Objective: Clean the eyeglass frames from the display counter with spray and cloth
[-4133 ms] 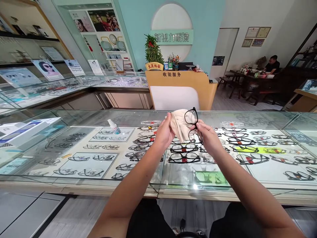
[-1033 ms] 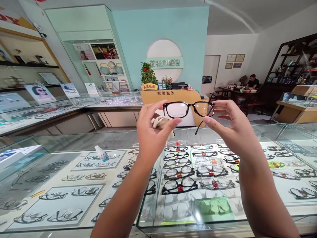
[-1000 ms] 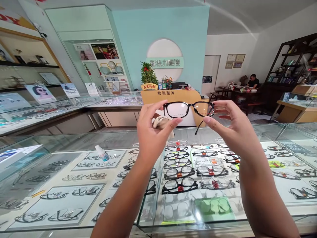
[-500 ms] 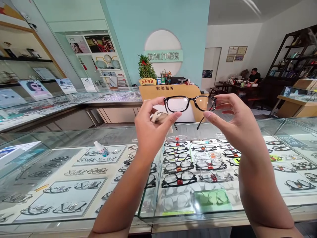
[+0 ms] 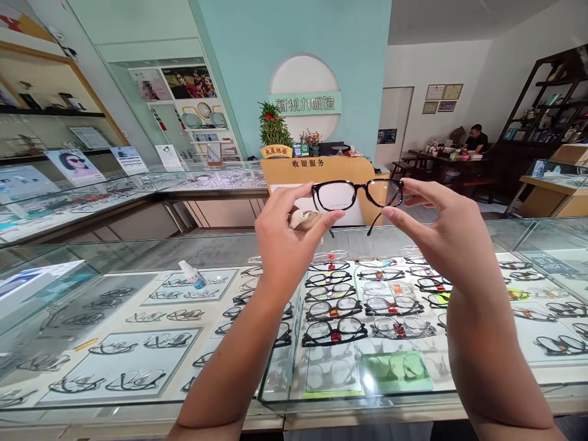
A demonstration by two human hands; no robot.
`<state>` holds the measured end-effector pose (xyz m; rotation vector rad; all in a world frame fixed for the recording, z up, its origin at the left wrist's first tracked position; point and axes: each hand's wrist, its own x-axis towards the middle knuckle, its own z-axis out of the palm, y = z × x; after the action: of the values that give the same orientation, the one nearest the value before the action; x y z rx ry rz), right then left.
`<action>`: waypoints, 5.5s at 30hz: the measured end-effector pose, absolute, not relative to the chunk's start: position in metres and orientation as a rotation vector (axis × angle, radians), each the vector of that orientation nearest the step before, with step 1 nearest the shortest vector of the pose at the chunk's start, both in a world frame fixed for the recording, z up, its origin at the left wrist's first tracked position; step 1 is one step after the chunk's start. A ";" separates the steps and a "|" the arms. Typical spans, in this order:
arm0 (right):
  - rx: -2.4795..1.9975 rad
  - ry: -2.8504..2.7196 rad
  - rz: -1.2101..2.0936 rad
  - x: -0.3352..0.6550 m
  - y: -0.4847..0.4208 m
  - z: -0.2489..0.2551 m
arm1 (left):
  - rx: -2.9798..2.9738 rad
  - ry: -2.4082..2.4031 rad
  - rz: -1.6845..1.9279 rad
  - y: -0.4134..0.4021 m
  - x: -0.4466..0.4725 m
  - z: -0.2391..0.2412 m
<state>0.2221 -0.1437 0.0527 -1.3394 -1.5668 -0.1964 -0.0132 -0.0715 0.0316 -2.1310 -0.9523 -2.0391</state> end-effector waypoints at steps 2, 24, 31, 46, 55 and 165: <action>-1.343 -1.569 -0.182 0.222 -0.143 0.053 | -2.121 -0.938 -2.045 -0.072 -0.013 0.031; -1.391 -1.728 -0.180 0.225 -0.139 0.053 | -2.018 -0.833 -2.028 -0.078 -0.012 0.031; -1.393 -1.743 -0.182 0.223 -0.141 0.055 | -2.021 -0.873 -2.023 -0.081 -0.013 0.032; -1.359 -1.739 -0.123 0.222 -0.139 0.051 | -2.009 -0.854 -2.028 -0.085 -0.015 0.034; -1.387 -1.730 -0.088 0.220 -0.138 0.051 | -1.988 -0.800 -2.007 -0.083 -0.016 0.033; -1.314 -1.629 -0.189 0.214 -0.130 0.045 | -2.078 -0.921 -2.017 -0.071 -0.017 0.031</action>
<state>0.2137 -0.1296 0.0454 -1.3139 -1.6288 -0.1893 -0.0172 -0.0711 0.0310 -2.0782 -0.9206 -2.0170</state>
